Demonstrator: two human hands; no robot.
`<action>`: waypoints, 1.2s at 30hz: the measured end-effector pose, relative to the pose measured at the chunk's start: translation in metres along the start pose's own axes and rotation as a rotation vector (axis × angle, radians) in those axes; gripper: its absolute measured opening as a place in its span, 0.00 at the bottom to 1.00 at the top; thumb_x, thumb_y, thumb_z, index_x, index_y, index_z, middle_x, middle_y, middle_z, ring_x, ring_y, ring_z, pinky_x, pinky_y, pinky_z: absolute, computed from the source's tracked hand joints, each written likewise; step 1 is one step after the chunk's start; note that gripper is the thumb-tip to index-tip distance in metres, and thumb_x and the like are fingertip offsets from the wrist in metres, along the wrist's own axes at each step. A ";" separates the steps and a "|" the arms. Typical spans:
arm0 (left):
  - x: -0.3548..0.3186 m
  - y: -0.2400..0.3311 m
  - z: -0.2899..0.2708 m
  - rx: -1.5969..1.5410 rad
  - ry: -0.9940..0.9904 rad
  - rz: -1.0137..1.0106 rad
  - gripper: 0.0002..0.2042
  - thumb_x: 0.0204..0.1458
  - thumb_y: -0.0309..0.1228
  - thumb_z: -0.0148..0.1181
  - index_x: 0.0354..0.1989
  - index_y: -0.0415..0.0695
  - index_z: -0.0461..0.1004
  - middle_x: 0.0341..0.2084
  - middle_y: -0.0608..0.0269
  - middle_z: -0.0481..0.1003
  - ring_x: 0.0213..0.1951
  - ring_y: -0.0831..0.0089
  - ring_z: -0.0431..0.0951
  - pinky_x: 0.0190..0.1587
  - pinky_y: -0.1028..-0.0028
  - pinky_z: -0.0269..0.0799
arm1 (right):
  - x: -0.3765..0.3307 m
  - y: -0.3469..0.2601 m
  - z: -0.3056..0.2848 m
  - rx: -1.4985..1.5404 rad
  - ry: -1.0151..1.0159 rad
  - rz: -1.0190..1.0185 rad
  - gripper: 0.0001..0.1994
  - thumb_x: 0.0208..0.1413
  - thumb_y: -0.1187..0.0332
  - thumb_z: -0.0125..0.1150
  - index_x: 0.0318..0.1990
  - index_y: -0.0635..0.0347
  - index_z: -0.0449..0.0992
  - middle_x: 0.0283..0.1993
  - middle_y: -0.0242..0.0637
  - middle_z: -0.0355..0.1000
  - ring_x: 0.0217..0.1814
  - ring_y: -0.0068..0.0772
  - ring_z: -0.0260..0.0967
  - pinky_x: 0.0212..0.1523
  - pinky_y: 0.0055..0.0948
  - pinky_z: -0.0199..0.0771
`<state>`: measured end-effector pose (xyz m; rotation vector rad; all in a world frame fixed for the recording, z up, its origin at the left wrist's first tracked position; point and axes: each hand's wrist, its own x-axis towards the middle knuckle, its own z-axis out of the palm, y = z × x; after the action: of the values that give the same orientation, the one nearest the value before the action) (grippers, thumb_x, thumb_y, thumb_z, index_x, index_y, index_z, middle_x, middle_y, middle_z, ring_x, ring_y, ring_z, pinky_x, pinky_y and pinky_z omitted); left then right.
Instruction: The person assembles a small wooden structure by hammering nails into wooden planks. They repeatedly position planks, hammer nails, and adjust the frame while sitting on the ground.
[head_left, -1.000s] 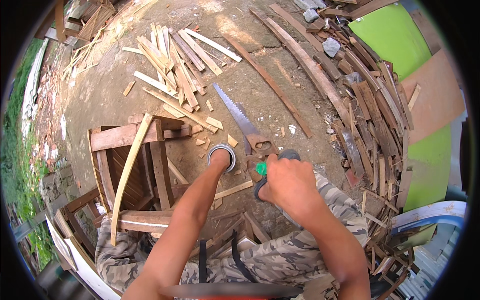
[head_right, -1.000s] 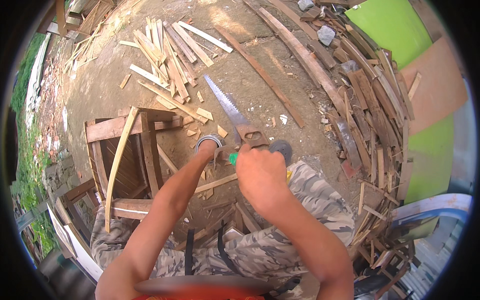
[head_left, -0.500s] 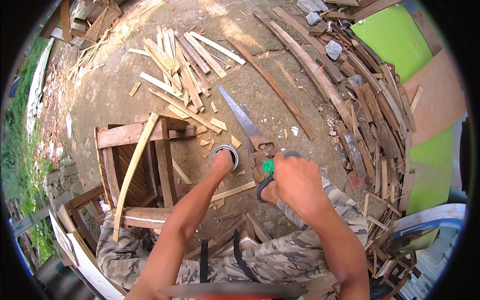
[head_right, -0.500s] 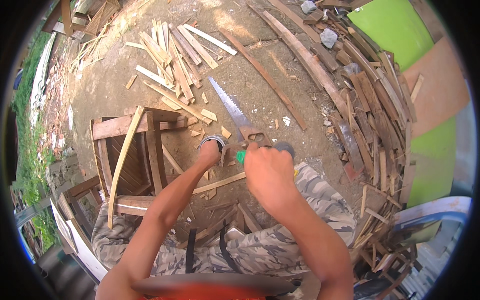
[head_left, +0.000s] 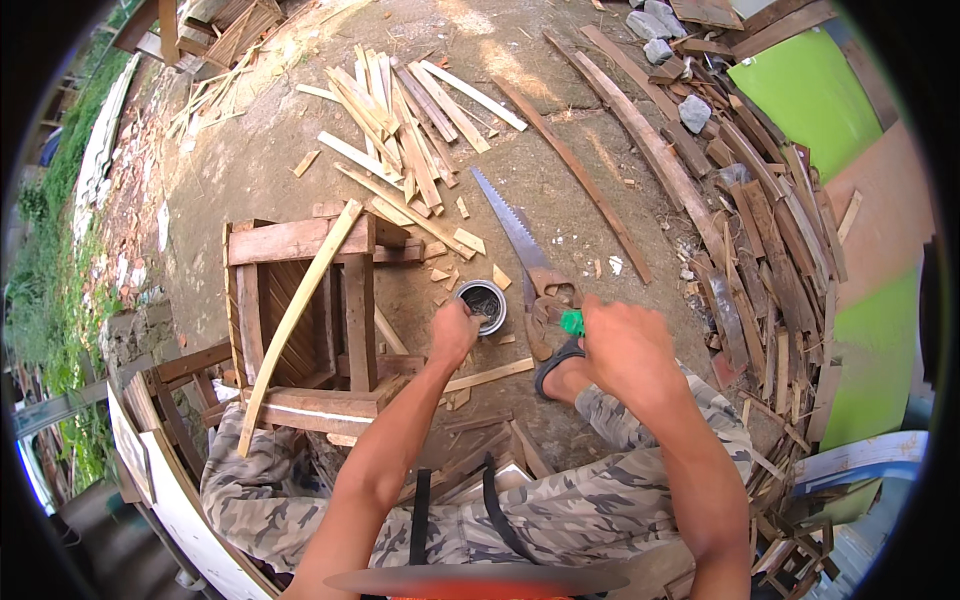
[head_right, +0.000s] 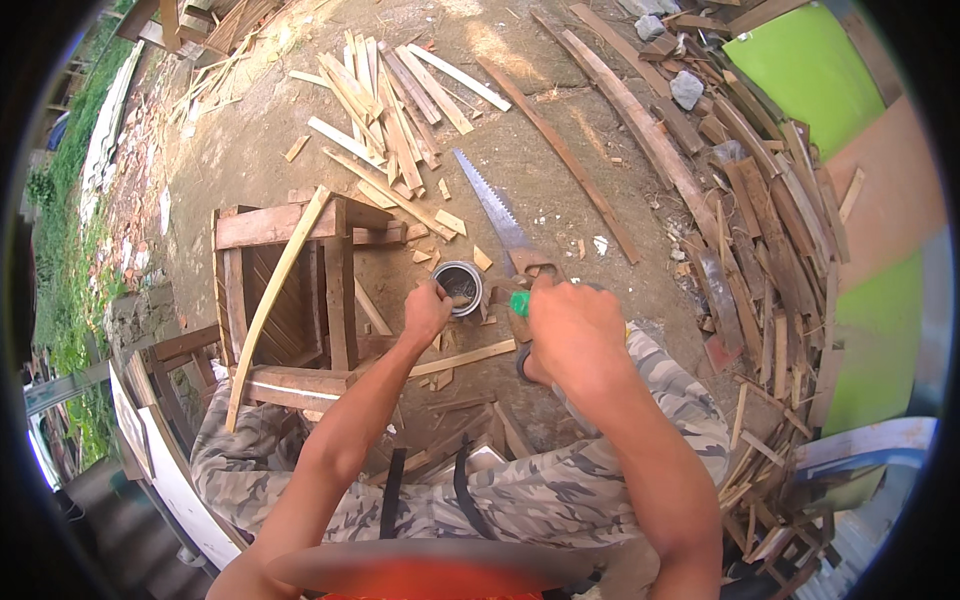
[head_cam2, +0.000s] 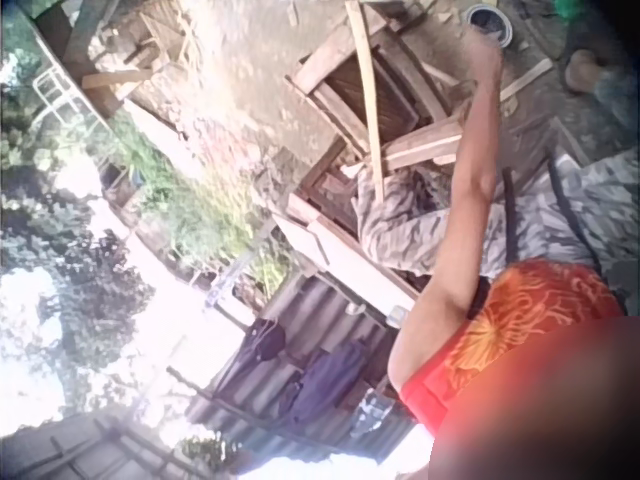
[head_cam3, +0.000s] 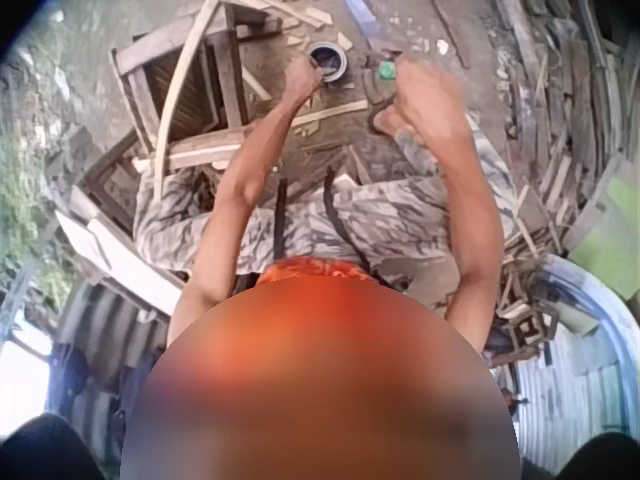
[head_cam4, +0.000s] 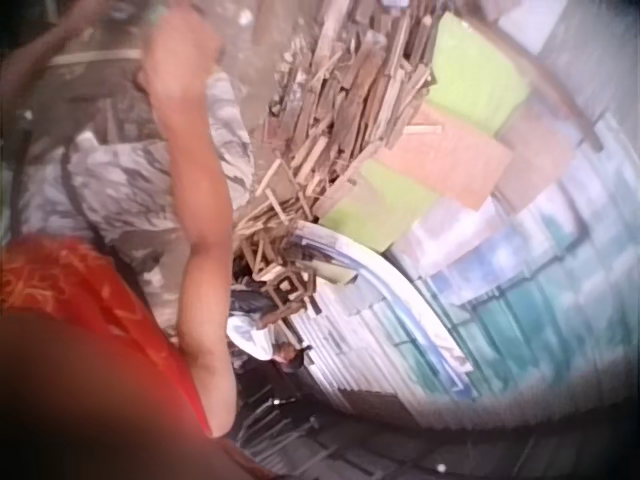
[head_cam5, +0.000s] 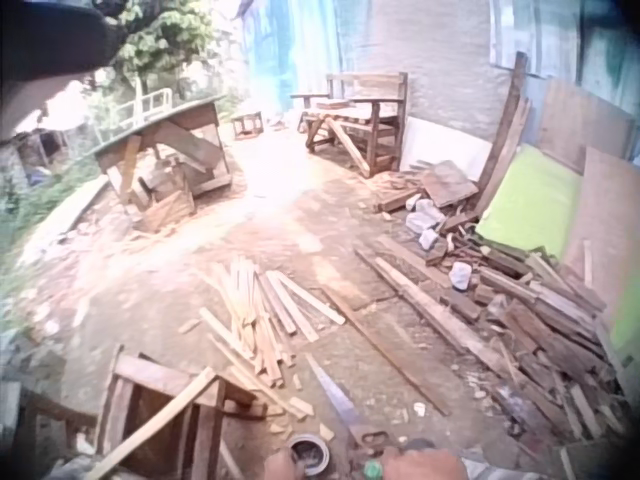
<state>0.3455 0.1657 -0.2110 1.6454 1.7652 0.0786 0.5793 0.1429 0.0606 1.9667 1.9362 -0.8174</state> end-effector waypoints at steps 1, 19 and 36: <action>-0.002 -0.002 0.004 0.045 -0.013 0.030 0.07 0.48 0.30 0.63 0.30 0.39 0.79 0.28 0.45 0.80 0.34 0.48 0.81 0.42 0.56 0.76 | 0.000 -0.001 0.000 -0.001 0.008 -0.001 0.19 0.32 0.73 0.66 0.37 0.68 0.75 0.30 0.52 0.79 0.35 0.51 0.81 0.38 0.41 0.80; 0.062 0.018 0.063 0.236 -0.237 -0.178 0.08 0.55 0.29 0.57 0.35 0.38 0.80 0.43 0.41 0.79 0.46 0.45 0.79 0.49 0.55 0.75 | 0.007 -0.011 0.007 -0.046 0.076 -0.048 0.14 0.43 0.63 0.68 0.32 0.63 0.74 0.24 0.46 0.78 0.28 0.49 0.80 0.33 0.42 0.80; 0.073 0.033 0.078 0.209 -0.198 -0.227 0.08 0.55 0.29 0.57 0.36 0.38 0.79 0.43 0.39 0.79 0.45 0.44 0.80 0.49 0.55 0.75 | 0.004 -0.019 0.001 -0.020 0.057 -0.094 0.19 0.52 0.55 0.68 0.31 0.63 0.73 0.27 0.49 0.77 0.31 0.51 0.79 0.34 0.45 0.78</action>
<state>0.4187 0.2051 -0.2853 1.5229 1.8398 -0.3722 0.5605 0.1467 0.0611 1.9205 2.0747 -0.7699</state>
